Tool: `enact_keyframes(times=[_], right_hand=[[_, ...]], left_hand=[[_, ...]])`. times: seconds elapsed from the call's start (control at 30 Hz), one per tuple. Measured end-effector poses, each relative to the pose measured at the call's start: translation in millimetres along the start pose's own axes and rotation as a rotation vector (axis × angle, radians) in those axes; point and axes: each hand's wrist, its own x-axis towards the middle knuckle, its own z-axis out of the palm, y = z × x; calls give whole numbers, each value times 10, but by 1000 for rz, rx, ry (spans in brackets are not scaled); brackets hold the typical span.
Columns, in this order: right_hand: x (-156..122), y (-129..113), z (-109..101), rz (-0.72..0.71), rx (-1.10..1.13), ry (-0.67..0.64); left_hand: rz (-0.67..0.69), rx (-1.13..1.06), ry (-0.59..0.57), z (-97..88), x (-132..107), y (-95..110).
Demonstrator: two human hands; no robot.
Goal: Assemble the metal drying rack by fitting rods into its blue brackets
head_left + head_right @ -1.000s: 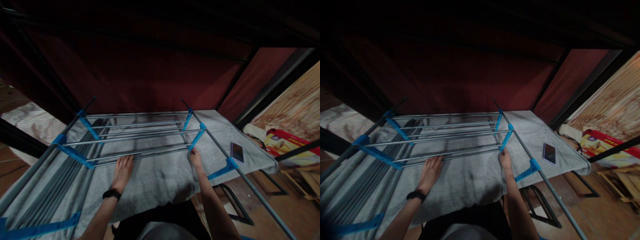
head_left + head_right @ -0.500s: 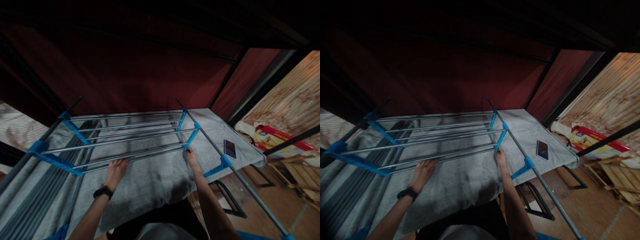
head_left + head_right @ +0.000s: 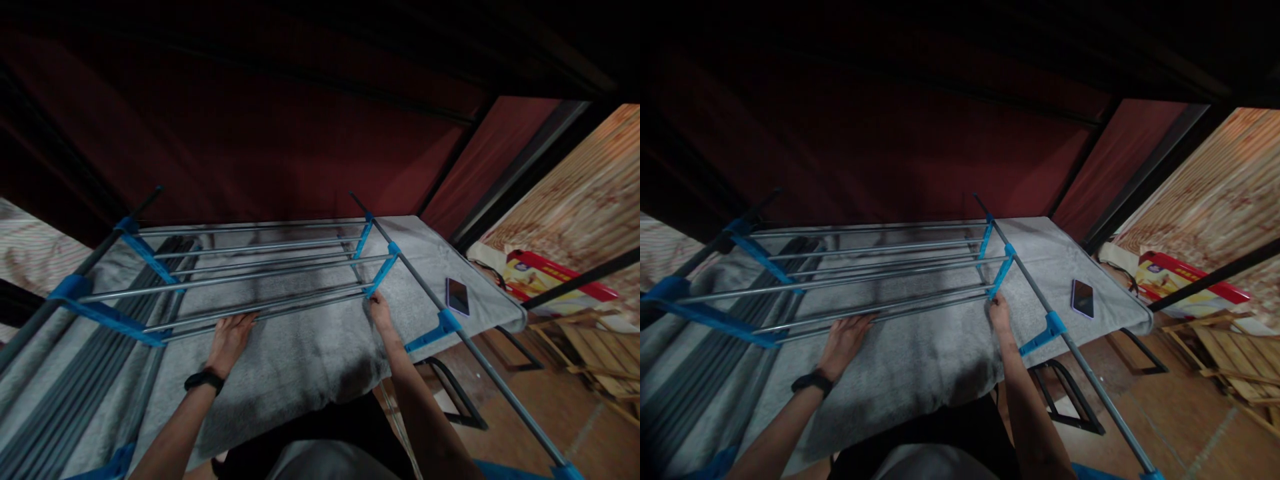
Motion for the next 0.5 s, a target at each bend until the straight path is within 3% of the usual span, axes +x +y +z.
enact_keyframes(times=[0.27, 0.5], right_hand=[[-40, -38, 91, 86, -18, 68], [-73, -12, 96, 149, -16, 68]], left_hand=[[-79, -74, -39, -69, 47, 93], [-182, -180, 51, -260, -6, 376]])
